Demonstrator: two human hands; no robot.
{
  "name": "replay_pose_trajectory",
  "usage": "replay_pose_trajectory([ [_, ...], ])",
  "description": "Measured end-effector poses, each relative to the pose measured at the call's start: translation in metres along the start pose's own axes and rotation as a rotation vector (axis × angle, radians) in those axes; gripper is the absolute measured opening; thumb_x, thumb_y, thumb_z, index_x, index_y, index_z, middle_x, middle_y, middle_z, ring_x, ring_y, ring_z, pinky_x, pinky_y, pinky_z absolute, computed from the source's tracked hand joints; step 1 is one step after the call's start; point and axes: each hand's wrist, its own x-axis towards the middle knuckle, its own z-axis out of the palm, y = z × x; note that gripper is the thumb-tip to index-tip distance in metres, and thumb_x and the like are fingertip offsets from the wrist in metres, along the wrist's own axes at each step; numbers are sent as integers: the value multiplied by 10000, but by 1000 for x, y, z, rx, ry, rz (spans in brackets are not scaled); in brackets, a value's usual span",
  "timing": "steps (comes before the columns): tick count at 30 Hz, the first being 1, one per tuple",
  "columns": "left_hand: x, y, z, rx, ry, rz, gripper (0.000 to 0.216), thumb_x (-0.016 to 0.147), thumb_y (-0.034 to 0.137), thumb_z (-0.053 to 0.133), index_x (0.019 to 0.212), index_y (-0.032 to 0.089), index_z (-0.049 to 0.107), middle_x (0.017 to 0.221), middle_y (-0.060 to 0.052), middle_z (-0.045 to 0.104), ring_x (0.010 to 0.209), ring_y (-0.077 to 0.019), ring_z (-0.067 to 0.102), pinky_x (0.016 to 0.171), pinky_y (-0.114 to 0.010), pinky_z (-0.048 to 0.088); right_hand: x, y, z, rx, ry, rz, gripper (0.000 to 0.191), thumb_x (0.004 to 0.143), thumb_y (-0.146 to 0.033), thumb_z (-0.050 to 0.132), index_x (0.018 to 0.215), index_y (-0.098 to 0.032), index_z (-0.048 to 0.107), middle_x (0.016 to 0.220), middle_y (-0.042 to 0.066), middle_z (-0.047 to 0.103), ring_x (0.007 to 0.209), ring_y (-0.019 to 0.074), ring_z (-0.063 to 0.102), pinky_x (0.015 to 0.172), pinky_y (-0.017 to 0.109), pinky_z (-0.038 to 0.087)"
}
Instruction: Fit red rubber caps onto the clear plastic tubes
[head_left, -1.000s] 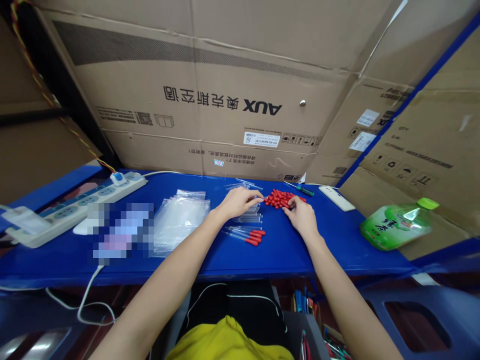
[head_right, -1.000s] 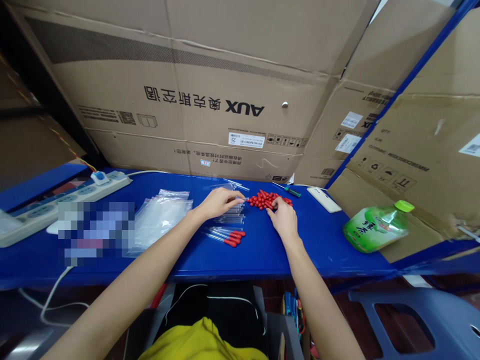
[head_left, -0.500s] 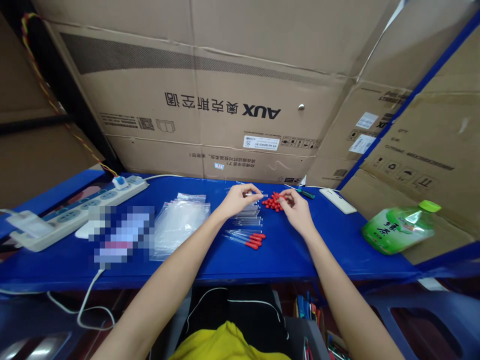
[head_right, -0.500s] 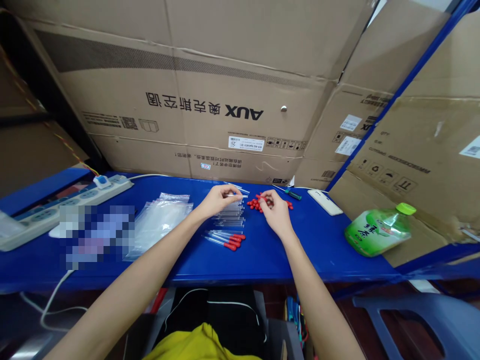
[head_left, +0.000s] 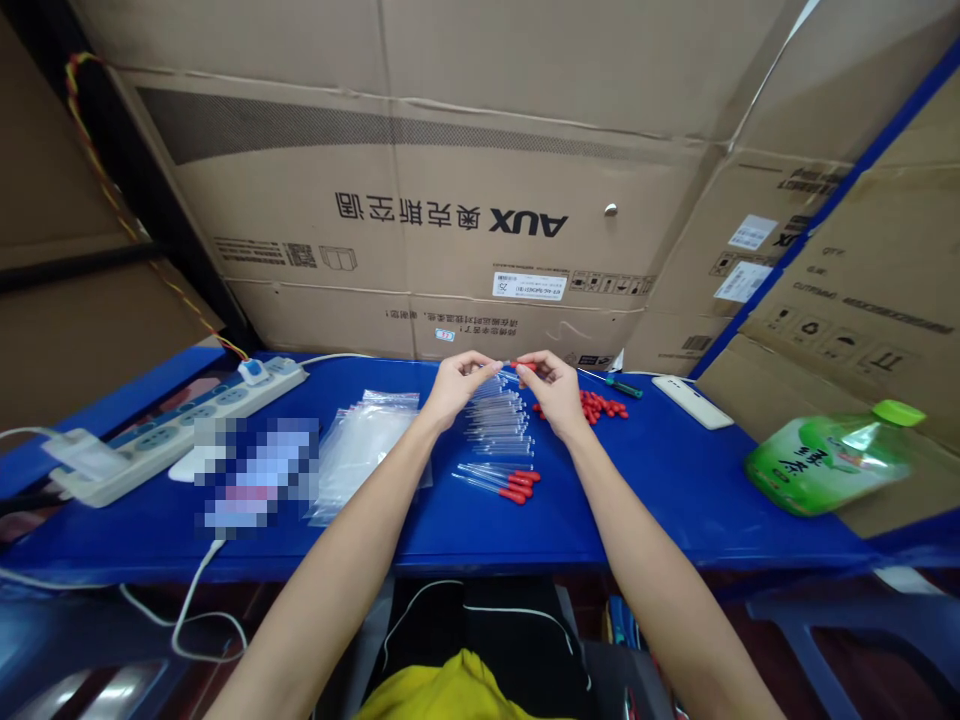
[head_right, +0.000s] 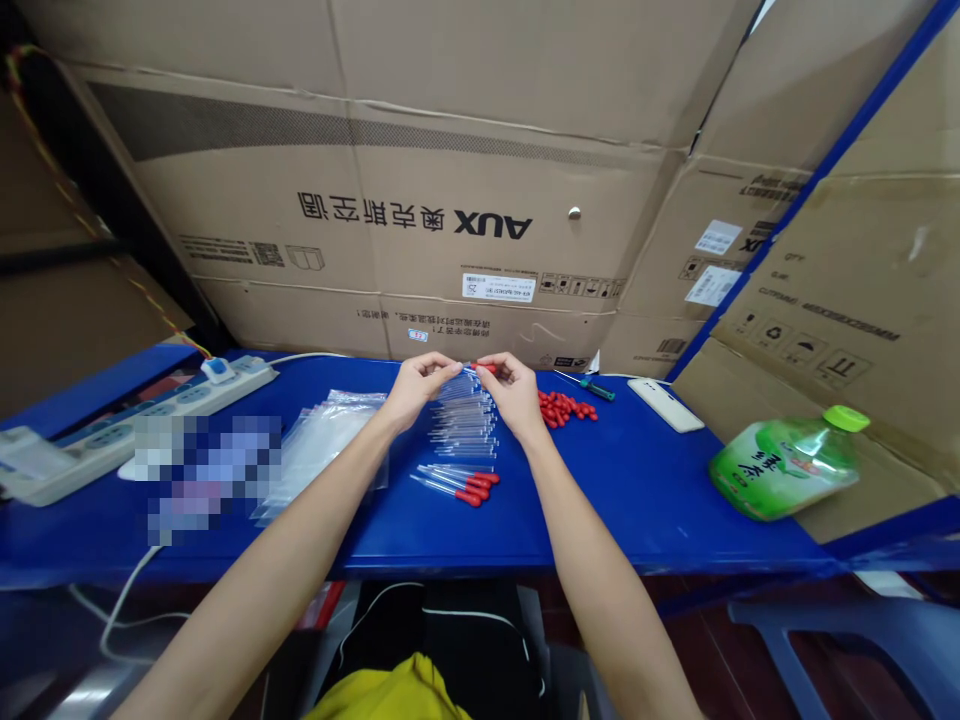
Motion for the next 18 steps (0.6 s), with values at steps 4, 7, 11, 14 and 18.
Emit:
replay_pose_trajectory([
  [4, -1, -1, 1, 2, -36, 4, 377, 712, 503, 852, 772, 152, 727, 529, 60, 417, 506, -75, 308, 497, -248, 209, -5, 0, -3, 25, -2, 13, 361, 744, -519, 827, 905, -215, 716, 780, 9, 730, 692, 166, 652, 708, 319, 559],
  [7, -1, -2, 1, 5, -57, 11, 381, 716, 499, 854, 781, 146, 724, 549, 51, 456, 514, -74, 317, 499, -242, 206, -7, -1, -3, 60, 13, 28, 361, 729, -504, 846, 906, -210, 735, 795, 18, 748, 692, 174, 676, 719, 333, 577],
  [11, -1, -3, 0, 13, -67, 17, 393, 721, 505, 851, 769, 143, 704, 545, 56, 446, 511, -70, 292, 500, -234, 190, -9, 1, 0, 106, 47, 61, 389, 689, -513, 869, 903, -213, 743, 784, 19, 751, 701, 196, 707, 718, 359, 610],
  [14, -1, -3, -1, 26, -74, 28, 391, 732, 502, 843, 754, 143, 689, 556, 54, 450, 519, -69, 290, 504, -232, 189, -12, 4, 4, 157, 69, 95, 409, 657, -512, 886, 895, -212, 742, 772, 17, 751, 699, 202, 719, 720, 374, 627],
  [18, 0, -4, -2, 50, -80, 56, 384, 744, 498, 834, 755, 142, 691, 578, 46, 468, 532, -71, 292, 509, -233, 194, -14, 6, 9, 231, 85, 122, 403, 643, -481, 900, 893, -207, 742, 764, 19, 757, 684, 202, 734, 733, 384, 640],
])
